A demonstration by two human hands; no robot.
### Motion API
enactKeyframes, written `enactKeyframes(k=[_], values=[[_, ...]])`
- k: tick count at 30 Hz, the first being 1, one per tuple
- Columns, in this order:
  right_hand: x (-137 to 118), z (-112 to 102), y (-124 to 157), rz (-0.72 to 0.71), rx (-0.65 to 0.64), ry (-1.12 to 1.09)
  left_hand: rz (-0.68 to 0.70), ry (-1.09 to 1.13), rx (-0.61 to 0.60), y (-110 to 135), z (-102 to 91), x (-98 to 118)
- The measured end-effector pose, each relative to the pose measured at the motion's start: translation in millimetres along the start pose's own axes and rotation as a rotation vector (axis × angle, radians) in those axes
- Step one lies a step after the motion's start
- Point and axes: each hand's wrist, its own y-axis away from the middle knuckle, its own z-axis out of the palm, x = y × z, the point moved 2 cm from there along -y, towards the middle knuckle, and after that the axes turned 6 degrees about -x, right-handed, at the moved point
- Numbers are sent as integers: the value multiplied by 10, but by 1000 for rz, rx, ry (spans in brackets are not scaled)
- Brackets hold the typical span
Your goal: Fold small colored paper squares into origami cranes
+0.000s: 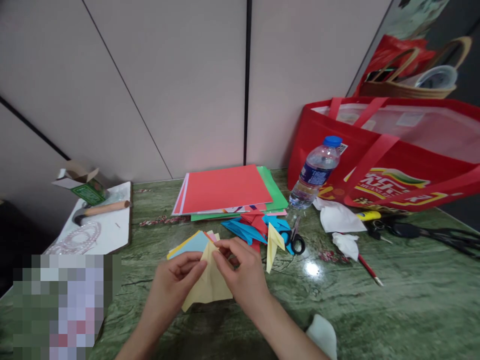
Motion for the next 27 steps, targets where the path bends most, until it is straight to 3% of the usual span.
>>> enactKeyframes(k=[7,14,18,27], values=[[-55,-39,15,-59,110,17,0,-35,-55,43,78,-36],[-116,-64,31,-268,137,202,51,-28,-45,42,109,-62],[-102,-55,17,-222,61,88,0,-6,-1,42,38,-11],[-80,-45,-15,-21,-239,-235,-35,70,-36,21,-57,-9]])
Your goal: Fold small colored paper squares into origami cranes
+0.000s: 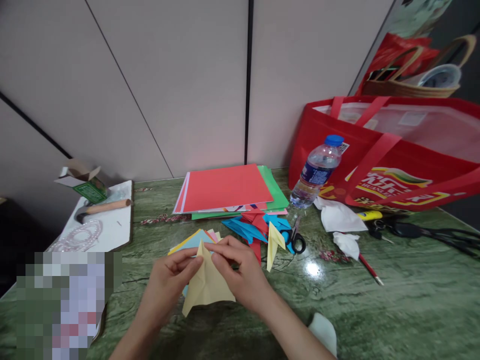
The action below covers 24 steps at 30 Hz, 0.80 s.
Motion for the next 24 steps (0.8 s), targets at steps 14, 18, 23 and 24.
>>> enactKeyframes(k=[14,18,23,24], values=[[60,17,-10,218,-32,-285,-20,-99,63,18,-34,78],[78,-4,-10,253,-20,-307,-30,-125,60,23,-31,80],[114,5,-9,265,-22,-366,-48,-146,68,18,-26,84],[122,10,-10,266,-26,-386,-51,-143,61,17,-25,86]])
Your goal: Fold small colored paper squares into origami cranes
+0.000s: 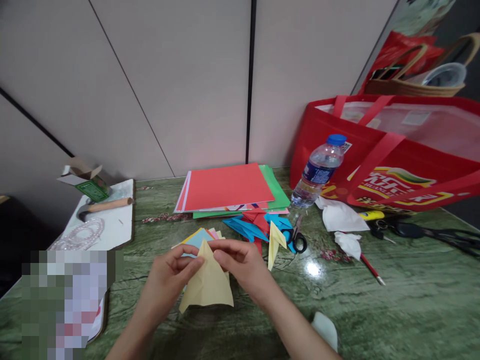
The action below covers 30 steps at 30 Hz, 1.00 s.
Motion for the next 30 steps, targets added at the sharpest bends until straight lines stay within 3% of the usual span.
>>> enactKeyframes(k=[4,9,16,30], values=[[17,5,-13,-45,26,-50,-7,19,-26,5,12,11],[0,18,-2,-98,58,79,-15,55,-42,13,25,12],[-9,18,7,-160,-39,104,0,36,-29,-6,-13,-45],[22,5,-1,-39,56,-6,-10,-80,-83,-17,-14,-69]])
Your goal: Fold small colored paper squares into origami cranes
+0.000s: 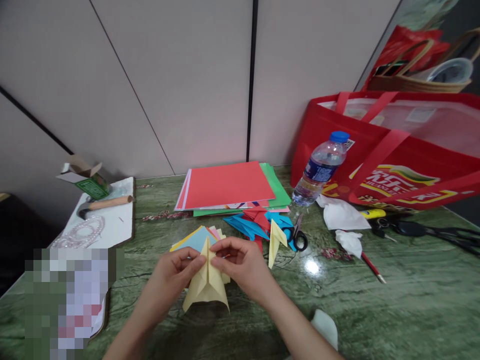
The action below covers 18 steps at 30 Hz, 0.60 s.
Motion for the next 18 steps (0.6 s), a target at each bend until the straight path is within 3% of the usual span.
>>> enactKeyframes(k=[18], values=[[54,-3,-10,79,-56,-87,-8,-78,-13,-1,-10,17]])
